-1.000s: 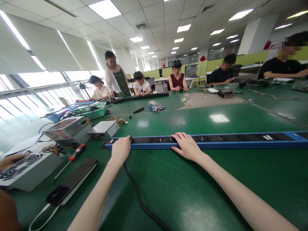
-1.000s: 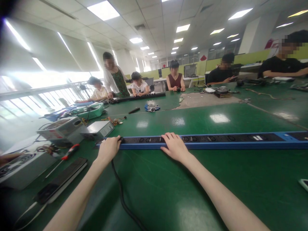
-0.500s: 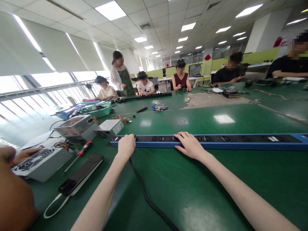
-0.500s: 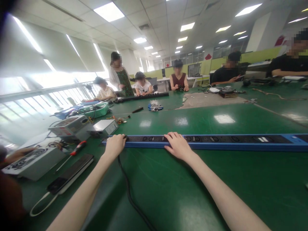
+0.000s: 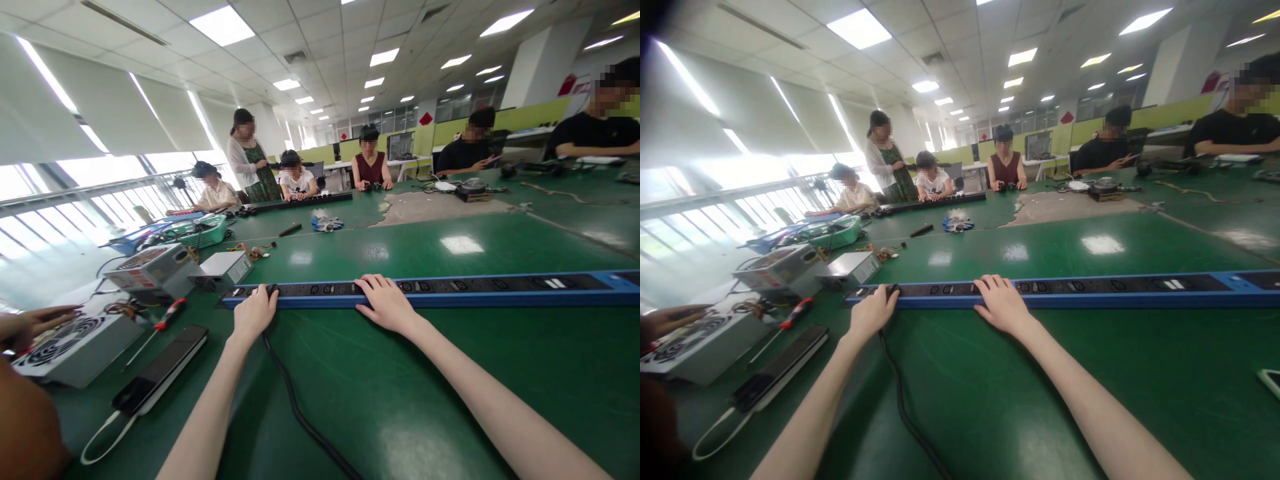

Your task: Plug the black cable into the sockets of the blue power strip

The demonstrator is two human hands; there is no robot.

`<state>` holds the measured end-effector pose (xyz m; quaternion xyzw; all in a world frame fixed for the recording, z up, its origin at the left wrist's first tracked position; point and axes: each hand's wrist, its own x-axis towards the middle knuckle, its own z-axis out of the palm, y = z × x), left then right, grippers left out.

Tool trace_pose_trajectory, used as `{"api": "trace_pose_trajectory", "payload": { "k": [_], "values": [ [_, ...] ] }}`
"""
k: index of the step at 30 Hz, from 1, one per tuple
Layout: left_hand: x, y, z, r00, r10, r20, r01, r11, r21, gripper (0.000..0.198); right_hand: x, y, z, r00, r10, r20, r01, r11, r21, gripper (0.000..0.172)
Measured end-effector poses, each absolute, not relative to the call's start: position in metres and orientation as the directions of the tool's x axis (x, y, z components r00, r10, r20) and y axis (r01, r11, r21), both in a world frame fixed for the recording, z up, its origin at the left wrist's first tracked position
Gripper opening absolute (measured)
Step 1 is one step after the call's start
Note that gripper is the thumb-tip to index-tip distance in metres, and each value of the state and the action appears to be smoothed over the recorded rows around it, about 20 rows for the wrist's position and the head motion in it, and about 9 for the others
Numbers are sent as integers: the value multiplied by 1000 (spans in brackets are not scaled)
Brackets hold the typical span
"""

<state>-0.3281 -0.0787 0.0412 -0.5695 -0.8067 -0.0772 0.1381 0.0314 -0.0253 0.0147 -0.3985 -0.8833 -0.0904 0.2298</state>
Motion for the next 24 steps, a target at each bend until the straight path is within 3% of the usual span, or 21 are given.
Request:
{"api": "trace_pose_trajectory", "payload": {
  "k": [5,10,16,24],
  "values": [
    [-322,-77,37,-288,817,499,934,355,-43,56,32,-25,15,-578,666,472,748,664,-20,55],
    [-321,-73,32,-371,818,439,907,421,-18,60,31,-24,15,-577,666,473,751,660,-15,55],
    [-320,-72,26,-378,803,462,892,449,-52,62,27,-25,16,-575,672,467,758,652,-5,57],
    [-319,-72,24,-415,776,475,879,476,-10,60,25,-22,13,-571,670,474,761,648,0,58]
  ]
}}
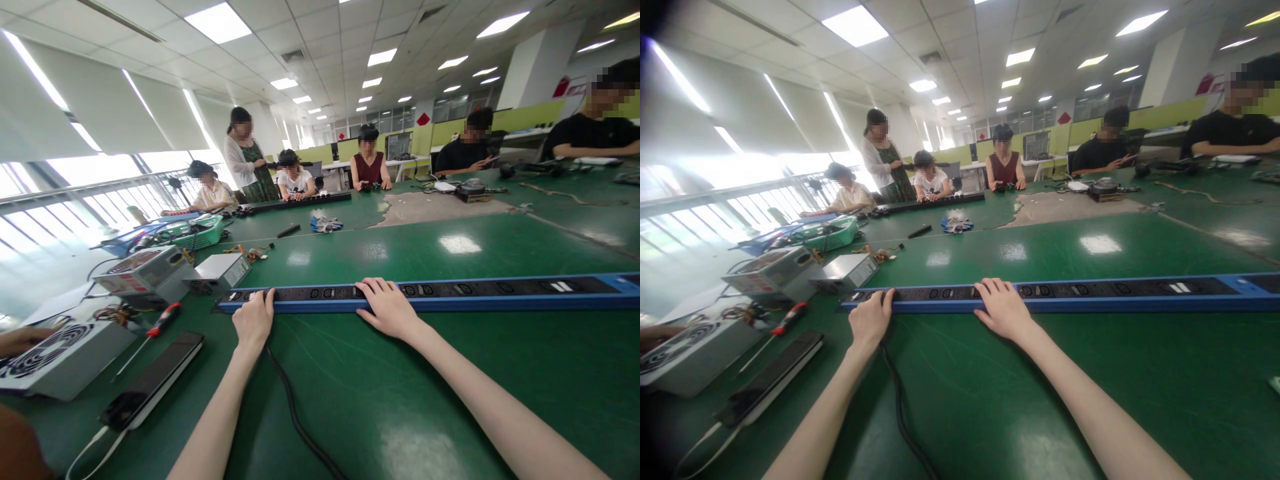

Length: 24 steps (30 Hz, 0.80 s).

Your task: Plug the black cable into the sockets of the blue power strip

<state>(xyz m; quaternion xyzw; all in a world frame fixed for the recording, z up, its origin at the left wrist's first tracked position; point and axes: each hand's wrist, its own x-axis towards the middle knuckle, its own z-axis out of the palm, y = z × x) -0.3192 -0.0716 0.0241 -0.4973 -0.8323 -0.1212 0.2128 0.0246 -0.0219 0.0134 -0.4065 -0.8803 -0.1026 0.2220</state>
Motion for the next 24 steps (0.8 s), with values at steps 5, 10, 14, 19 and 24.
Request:
{"api": "trace_pose_trajectory", "payload": {
  "k": [5,10,14,19,24],
  "values": [
    [-318,-71,24,-400,775,489,883,469,-23,61,25,-22,14,-570,670,475,764,645,6,58],
    [-318,-74,21,-381,779,498,890,455,-31,60,25,-22,14,-575,664,477,763,645,22,58],
    [-314,-78,39,-400,746,532,896,440,57,59,26,-20,13,-581,662,474,762,647,30,57],
    [-286,-77,103,-390,684,617,911,386,148,60,25,-23,13,-583,663,470,757,653,18,58],
    [-237,-77,134,-328,806,492,940,230,251,54,30,-30,21,-567,688,452,735,670,-98,56]
  ]
}}
